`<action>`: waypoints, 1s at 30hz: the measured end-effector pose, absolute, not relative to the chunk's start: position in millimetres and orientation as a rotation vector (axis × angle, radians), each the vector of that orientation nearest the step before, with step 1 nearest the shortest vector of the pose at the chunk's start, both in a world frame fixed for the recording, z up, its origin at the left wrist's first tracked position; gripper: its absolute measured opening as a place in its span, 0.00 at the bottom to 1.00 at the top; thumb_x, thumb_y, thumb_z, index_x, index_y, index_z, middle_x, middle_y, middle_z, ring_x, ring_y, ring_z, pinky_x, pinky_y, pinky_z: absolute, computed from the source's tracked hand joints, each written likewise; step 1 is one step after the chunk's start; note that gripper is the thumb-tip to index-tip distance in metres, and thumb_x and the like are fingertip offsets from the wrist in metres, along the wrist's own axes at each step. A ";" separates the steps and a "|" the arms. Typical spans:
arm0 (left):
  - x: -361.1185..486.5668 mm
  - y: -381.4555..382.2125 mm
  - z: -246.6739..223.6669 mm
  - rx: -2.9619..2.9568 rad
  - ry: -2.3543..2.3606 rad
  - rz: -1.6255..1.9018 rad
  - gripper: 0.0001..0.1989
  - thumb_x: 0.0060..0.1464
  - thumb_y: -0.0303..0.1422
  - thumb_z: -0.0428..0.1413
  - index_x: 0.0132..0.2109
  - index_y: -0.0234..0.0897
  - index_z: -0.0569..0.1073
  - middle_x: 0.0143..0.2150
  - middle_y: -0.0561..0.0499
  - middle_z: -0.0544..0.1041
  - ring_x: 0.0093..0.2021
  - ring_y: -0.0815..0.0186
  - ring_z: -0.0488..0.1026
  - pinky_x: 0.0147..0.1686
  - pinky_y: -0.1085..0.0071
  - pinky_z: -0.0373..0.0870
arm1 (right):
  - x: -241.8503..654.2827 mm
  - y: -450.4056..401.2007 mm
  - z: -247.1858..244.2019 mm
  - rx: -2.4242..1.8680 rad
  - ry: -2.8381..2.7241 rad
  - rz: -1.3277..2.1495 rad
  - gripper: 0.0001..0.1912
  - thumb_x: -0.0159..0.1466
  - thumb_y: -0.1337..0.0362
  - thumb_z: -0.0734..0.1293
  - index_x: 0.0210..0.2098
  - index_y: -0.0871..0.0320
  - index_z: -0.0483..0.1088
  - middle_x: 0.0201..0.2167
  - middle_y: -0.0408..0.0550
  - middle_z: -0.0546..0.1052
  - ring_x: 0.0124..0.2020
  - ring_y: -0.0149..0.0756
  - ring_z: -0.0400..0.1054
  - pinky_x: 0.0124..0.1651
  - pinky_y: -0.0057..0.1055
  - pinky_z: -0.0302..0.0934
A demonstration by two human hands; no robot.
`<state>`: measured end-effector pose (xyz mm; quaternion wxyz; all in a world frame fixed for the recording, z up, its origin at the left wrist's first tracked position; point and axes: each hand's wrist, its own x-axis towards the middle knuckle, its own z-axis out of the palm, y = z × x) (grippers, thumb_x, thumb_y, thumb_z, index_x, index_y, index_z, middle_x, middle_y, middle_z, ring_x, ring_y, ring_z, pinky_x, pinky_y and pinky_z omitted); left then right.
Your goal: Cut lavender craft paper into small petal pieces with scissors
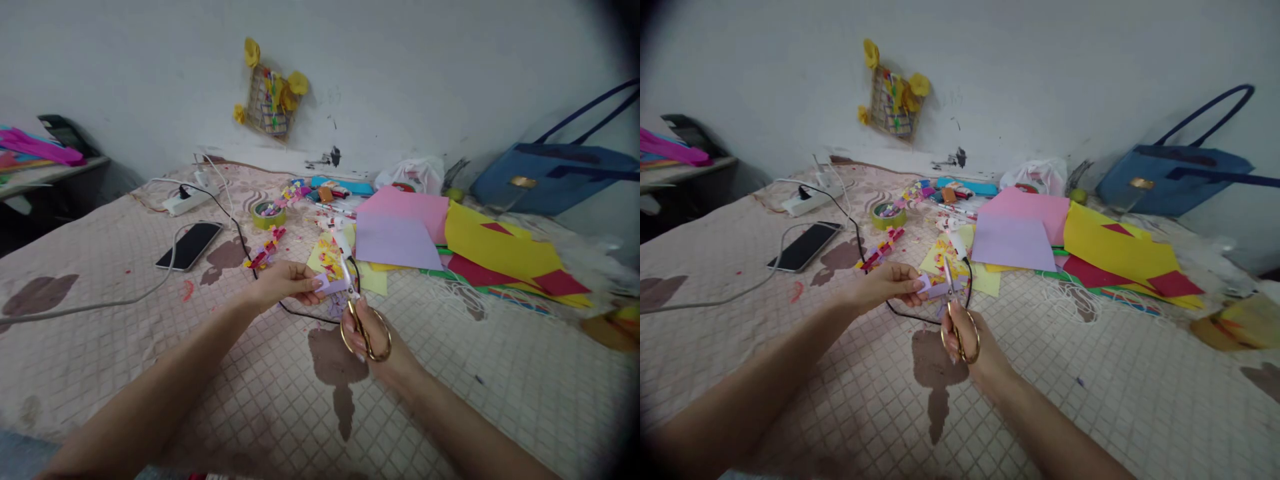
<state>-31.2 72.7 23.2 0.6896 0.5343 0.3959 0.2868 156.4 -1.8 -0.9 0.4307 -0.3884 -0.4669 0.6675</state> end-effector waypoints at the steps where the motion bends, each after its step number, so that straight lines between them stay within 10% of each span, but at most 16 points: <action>1: -29.8 71.8 22.3 1.192 0.885 0.641 0.12 0.44 0.35 0.61 0.31 0.30 0.72 0.27 0.48 0.77 0.24 0.72 0.74 0.26 0.78 0.70 | 157.9 0.2 0.0 -1.029 -1.186 1.591 0.23 0.61 0.46 0.57 0.22 0.58 0.61 0.11 0.36 0.57 0.13 0.24 0.49 0.17 0.23 0.43; 22: -16.1 65.9 11.0 1.362 0.961 0.955 0.10 0.47 0.35 0.58 0.32 0.32 0.69 0.27 0.52 0.73 0.26 0.73 0.69 0.28 0.77 0.66 | 189.7 34.0 2.4 -1.384 -1.533 1.168 0.15 0.55 0.55 0.65 0.21 0.58 0.62 0.12 0.35 0.58 0.13 0.24 0.50 0.17 0.24 0.42; 30: -5.5 47.0 18.0 1.649 0.666 1.080 0.03 0.50 0.28 0.56 0.34 0.33 0.72 0.46 0.43 0.72 0.49 0.62 0.68 0.51 0.62 0.62 | 175.5 21.8 7.8 -0.981 -1.243 1.728 0.16 0.58 0.52 0.63 0.24 0.59 0.63 0.14 0.35 0.57 0.14 0.23 0.47 0.18 0.25 0.41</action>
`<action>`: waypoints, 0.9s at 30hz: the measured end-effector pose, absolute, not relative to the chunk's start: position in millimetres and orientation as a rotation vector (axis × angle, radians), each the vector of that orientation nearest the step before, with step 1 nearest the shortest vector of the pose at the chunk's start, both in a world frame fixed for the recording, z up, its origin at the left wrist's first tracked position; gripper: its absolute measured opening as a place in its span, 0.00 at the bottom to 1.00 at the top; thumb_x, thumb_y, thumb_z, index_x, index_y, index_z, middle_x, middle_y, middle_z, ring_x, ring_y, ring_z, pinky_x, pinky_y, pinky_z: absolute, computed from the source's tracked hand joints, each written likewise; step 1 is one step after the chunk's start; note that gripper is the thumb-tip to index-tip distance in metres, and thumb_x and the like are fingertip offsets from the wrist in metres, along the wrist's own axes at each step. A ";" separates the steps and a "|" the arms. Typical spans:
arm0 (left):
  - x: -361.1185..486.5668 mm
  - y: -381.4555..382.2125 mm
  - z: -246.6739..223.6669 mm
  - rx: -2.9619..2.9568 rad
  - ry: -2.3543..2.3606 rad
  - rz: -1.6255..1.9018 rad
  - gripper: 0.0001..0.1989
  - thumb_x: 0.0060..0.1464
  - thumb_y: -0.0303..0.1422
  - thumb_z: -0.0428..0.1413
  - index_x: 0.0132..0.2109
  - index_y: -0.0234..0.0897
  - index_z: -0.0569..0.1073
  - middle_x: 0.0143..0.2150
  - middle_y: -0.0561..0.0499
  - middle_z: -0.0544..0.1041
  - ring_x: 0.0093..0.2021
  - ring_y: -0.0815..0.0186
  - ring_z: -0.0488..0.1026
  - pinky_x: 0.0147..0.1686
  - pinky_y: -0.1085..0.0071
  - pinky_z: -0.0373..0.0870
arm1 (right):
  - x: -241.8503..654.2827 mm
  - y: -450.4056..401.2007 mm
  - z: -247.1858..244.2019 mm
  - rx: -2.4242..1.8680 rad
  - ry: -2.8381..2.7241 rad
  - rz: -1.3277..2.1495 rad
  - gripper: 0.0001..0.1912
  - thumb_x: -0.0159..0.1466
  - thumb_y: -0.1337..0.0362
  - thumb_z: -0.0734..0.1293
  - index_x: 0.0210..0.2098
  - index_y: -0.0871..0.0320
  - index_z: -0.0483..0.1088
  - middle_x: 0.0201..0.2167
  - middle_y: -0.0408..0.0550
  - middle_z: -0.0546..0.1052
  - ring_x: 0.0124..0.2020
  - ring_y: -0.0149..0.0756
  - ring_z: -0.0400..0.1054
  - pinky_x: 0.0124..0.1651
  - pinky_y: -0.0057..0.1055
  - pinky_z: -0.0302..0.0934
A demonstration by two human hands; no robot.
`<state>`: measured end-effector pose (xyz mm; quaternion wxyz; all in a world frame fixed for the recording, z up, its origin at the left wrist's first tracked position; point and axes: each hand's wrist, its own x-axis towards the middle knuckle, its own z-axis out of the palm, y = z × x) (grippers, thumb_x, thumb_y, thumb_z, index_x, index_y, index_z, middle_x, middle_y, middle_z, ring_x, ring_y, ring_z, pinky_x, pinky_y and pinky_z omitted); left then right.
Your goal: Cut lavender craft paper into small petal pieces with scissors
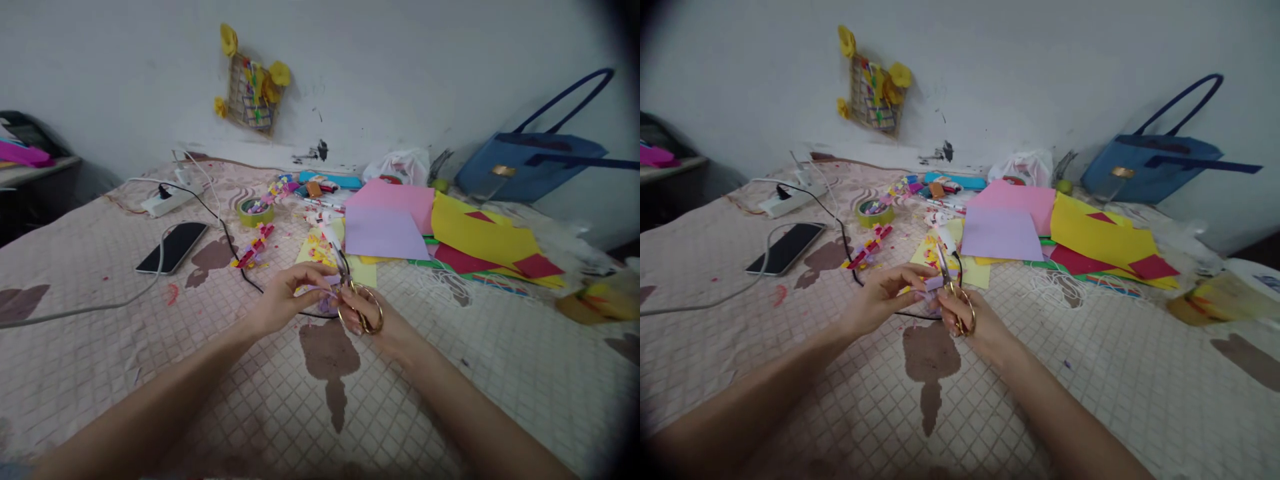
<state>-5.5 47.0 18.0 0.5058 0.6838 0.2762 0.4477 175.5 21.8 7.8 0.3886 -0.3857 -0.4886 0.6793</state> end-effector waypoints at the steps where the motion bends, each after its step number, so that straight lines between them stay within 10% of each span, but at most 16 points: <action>1: -5.4 45.8 19.3 1.710 0.642 1.084 0.02 0.50 0.26 0.56 0.34 0.33 0.73 0.49 0.43 0.71 0.52 0.60 0.66 0.53 0.61 0.59 | 173.1 21.3 6.8 -0.917 -1.197 1.790 0.14 0.58 0.53 0.64 0.25 0.58 0.64 0.14 0.35 0.56 0.14 0.23 0.46 0.18 0.25 0.41; 11: -1.0 42.8 13.1 1.790 0.736 0.985 0.14 0.48 0.20 0.52 0.42 0.35 0.67 0.43 0.46 0.70 0.42 0.66 0.69 0.40 0.68 0.67 | 175.0 20.3 7.4 -1.007 -1.223 1.479 0.11 0.56 0.62 0.65 0.21 0.58 0.61 0.14 0.36 0.59 0.15 0.24 0.51 0.19 0.26 0.44; 27: 0.4 38.4 14.2 1.817 0.771 0.905 0.04 0.51 0.28 0.55 0.35 0.33 0.71 0.35 0.48 0.71 0.35 0.69 0.68 0.37 0.71 0.65 | 174.5 16.2 10.7 -1.144 -1.331 1.352 0.09 0.58 0.62 0.63 0.24 0.58 0.64 0.13 0.36 0.61 0.15 0.24 0.53 0.19 0.24 0.45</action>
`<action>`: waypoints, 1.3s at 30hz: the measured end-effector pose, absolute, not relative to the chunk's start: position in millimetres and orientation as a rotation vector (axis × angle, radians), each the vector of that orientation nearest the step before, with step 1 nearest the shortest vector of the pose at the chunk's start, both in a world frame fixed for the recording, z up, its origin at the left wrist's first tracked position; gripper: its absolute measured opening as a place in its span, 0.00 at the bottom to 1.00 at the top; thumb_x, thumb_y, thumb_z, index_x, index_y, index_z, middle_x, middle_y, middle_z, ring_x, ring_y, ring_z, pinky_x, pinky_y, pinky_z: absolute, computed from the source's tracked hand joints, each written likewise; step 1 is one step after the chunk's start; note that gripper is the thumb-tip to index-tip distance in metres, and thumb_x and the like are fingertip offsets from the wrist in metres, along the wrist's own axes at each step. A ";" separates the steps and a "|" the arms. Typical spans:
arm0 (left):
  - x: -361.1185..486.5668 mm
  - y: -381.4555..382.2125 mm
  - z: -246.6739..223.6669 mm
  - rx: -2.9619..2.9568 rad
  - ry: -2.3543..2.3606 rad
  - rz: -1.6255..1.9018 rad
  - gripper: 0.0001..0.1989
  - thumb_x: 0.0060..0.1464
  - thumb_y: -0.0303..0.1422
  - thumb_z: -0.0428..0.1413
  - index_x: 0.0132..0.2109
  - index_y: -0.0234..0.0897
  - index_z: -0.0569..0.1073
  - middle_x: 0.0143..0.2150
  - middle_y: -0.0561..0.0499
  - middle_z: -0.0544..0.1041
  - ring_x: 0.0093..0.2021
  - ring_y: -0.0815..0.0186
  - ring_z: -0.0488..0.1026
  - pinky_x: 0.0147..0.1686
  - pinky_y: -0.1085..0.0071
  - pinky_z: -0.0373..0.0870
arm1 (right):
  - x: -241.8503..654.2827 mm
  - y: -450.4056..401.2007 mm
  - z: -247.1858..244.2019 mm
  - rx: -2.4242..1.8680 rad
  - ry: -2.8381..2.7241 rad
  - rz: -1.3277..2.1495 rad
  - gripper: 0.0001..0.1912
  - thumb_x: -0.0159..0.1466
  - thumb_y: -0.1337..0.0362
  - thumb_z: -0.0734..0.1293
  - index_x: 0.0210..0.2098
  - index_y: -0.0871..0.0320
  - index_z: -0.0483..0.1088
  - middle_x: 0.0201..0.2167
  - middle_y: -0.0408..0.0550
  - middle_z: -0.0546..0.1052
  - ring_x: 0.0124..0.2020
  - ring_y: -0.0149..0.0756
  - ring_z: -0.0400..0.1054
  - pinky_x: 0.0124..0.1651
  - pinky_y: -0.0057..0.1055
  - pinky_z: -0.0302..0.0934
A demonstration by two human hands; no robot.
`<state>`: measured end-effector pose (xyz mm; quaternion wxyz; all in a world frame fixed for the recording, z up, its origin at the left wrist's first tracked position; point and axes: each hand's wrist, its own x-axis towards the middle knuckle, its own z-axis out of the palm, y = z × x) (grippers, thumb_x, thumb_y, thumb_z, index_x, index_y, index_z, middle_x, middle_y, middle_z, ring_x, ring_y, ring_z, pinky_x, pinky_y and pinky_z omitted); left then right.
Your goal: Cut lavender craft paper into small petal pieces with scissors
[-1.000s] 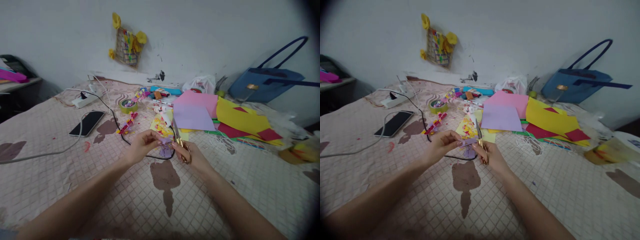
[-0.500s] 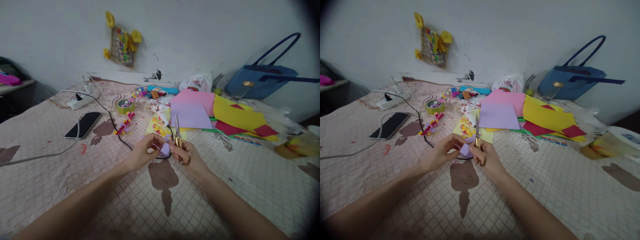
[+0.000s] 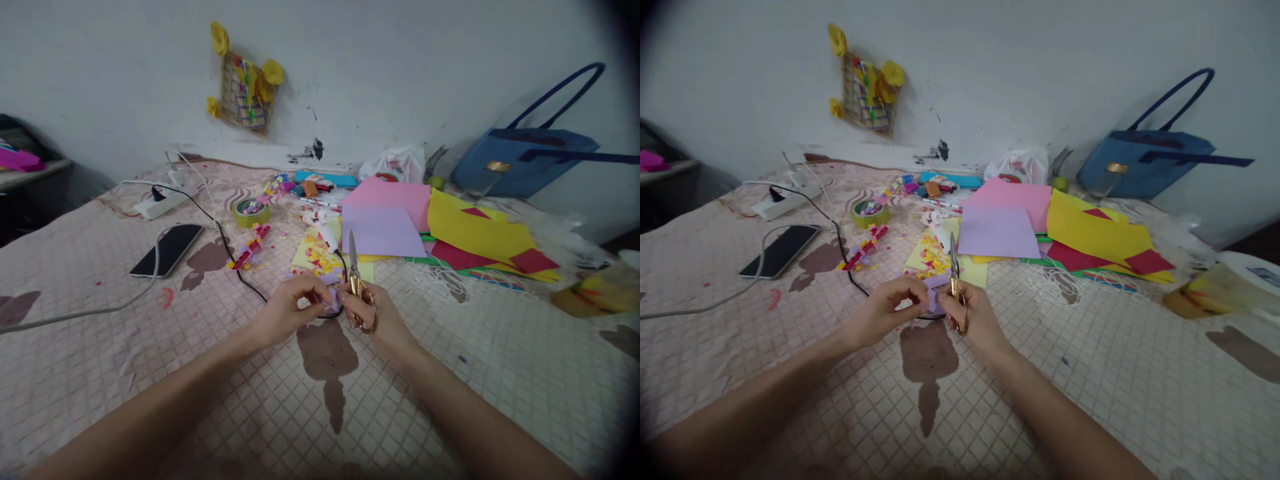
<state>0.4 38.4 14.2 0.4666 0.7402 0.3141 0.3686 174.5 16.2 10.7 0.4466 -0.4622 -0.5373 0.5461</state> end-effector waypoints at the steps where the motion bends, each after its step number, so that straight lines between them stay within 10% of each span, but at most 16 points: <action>1: 0.6 38.3 13.8 1.784 0.779 0.894 0.04 0.51 0.29 0.55 0.34 0.33 0.71 0.34 0.48 0.71 0.35 0.69 0.68 0.37 0.71 0.65 | 174.3 16.1 11.1 -1.147 -1.334 1.354 0.09 0.58 0.62 0.63 0.24 0.58 0.64 0.13 0.36 0.61 0.15 0.24 0.53 0.19 0.24 0.45; 39: 6.0 41.2 10.4 1.138 0.840 0.865 0.13 0.41 0.34 0.63 0.32 0.30 0.70 0.28 0.53 0.71 0.28 0.75 0.66 0.29 0.77 0.63 | 171.9 14.9 4.4 -1.185 -1.430 1.338 0.10 0.59 0.60 0.62 0.24 0.57 0.62 0.13 0.36 0.62 0.14 0.25 0.53 0.18 0.24 0.46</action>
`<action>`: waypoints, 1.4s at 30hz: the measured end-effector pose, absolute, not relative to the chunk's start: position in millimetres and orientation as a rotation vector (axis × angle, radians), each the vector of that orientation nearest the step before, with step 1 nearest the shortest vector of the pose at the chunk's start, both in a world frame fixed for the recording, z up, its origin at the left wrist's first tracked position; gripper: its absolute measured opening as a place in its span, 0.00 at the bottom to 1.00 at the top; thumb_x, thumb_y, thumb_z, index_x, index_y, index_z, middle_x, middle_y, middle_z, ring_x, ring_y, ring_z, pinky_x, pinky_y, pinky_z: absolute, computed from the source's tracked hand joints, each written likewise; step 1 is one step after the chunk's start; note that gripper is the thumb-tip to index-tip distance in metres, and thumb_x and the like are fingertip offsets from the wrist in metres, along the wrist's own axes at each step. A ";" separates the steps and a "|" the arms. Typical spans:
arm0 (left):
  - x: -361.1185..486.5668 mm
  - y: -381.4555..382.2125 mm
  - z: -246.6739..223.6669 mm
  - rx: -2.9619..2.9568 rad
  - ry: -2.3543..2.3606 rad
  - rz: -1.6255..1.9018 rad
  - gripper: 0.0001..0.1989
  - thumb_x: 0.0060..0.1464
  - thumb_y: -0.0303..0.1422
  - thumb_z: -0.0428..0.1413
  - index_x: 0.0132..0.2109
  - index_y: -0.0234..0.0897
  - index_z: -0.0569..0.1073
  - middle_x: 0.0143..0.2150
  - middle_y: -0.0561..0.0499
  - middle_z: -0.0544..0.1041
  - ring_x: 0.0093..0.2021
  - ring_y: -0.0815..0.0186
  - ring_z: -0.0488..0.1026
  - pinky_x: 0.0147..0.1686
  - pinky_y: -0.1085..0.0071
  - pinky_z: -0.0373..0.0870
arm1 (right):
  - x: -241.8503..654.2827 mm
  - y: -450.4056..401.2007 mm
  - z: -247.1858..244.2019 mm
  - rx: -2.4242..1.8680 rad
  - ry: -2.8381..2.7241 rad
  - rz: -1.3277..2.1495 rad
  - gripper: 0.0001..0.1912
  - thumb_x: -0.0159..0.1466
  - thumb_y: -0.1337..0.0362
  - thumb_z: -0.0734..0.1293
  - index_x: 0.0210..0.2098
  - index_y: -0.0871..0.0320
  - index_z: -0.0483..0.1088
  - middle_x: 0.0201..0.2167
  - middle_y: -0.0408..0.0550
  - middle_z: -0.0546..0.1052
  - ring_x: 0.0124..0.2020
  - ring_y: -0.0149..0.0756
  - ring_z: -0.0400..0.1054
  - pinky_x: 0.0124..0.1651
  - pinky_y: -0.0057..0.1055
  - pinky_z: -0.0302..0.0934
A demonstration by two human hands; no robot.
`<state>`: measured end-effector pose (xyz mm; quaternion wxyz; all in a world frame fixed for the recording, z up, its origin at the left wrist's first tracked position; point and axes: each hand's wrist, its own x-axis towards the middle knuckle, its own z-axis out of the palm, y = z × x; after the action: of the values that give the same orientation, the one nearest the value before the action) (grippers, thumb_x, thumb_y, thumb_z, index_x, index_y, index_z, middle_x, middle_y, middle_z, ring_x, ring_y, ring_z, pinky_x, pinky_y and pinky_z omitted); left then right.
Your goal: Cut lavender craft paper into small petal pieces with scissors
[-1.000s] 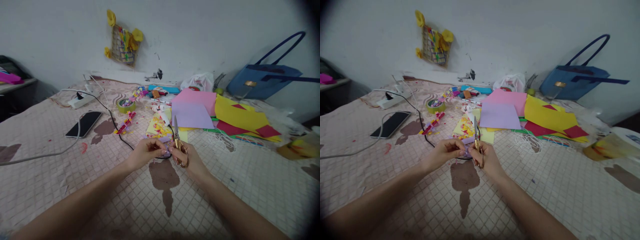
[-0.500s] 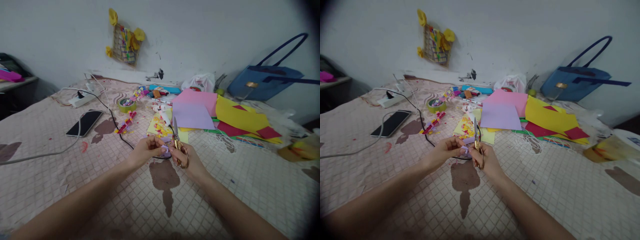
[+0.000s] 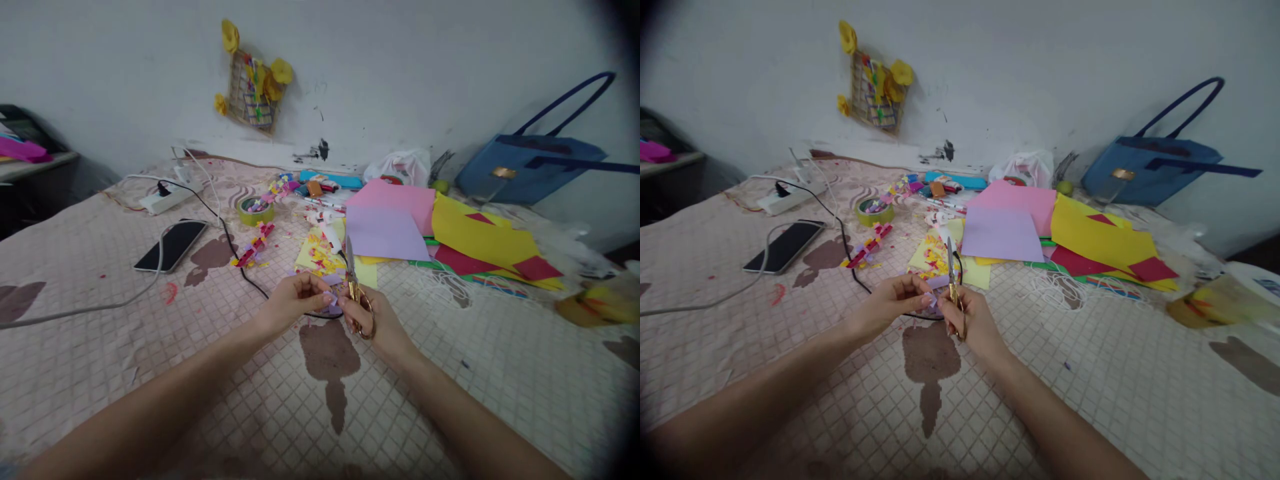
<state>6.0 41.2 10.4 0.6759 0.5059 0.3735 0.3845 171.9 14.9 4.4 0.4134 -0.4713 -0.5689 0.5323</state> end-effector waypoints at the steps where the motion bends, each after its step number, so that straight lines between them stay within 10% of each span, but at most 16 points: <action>1: 5.9 41.3 9.9 1.142 0.841 0.864 0.13 0.41 0.34 0.63 0.32 0.30 0.70 0.28 0.53 0.71 0.28 0.75 0.67 0.30 0.77 0.63 | 171.8 15.0 3.9 -1.184 -1.428 1.338 0.10 0.59 0.60 0.62 0.24 0.57 0.62 0.13 0.36 0.62 0.14 0.25 0.53 0.18 0.24 0.46; 42: 3.2 42.1 10.3 1.248 0.834 0.689 0.14 0.48 0.38 0.58 0.33 0.29 0.71 0.29 0.48 0.75 0.26 0.73 0.70 0.29 0.74 0.67 | 177.5 19.9 9.7 -1.280 -1.552 1.223 0.08 0.57 0.60 0.62 0.26 0.59 0.64 0.15 0.37 0.61 0.15 0.25 0.52 0.18 0.23 0.48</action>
<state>3.2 42.1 10.3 0.6778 0.5556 0.3713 0.3066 177.5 19.9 9.7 0.3838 -0.5020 -0.6087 0.4798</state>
